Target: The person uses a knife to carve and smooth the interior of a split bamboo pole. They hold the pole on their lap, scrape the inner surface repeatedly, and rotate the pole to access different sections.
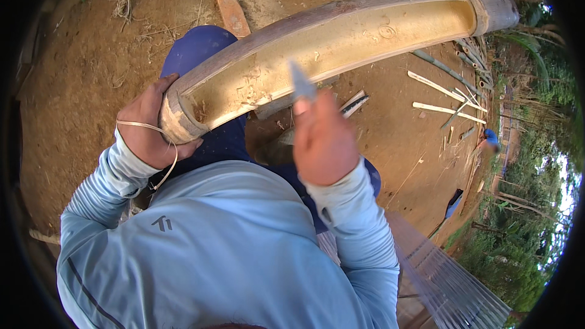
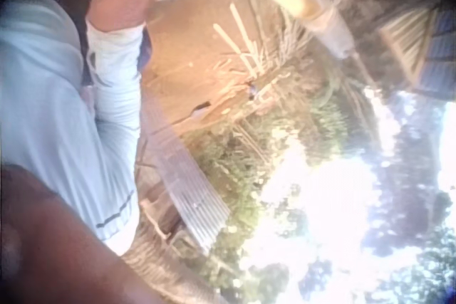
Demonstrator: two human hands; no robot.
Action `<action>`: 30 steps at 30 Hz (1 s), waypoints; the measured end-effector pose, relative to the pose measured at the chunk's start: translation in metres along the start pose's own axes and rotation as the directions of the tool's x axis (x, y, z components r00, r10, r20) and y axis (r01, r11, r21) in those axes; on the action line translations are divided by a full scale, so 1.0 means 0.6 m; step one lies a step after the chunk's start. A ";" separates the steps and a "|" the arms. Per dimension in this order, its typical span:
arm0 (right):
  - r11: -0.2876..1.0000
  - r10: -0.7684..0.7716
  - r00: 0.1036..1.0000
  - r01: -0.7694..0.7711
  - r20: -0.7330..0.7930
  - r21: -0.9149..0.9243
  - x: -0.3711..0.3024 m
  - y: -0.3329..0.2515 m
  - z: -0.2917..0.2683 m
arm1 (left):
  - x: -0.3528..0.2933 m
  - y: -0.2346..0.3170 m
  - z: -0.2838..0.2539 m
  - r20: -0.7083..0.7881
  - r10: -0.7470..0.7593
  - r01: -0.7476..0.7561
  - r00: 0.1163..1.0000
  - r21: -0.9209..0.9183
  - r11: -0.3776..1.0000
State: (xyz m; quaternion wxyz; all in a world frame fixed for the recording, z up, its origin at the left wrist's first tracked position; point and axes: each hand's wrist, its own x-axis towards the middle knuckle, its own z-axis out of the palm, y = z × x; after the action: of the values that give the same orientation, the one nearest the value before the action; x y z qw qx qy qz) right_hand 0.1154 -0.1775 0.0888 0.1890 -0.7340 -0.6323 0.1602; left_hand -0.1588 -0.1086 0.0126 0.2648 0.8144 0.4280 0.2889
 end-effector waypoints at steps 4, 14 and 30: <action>0.995 -0.083 0.996 0.084 0.034 -0.047 -0.008 -0.016 0.029 | 0.002 0.001 0.000 0.020 0.004 -0.003 1.000 -0.018 1.000; 0.993 -0.101 0.994 0.103 0.046 -0.049 -0.025 -0.022 0.055 | 0.001 0.005 -0.004 0.041 -0.044 0.044 0.998 -0.020 0.999; 0.999 -0.022 0.998 0.024 -0.053 0.027 0.008 -0.015 0.027 | 0.003 -0.005 -0.009 0.070 -0.062 0.065 0.996 -0.039 0.997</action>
State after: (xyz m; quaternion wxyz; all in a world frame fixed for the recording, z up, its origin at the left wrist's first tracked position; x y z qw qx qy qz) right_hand 0.1004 -0.1706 0.0789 0.2178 -0.7280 -0.6332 0.1473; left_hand -0.1631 -0.1046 0.0150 0.3051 0.8044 0.4380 0.2607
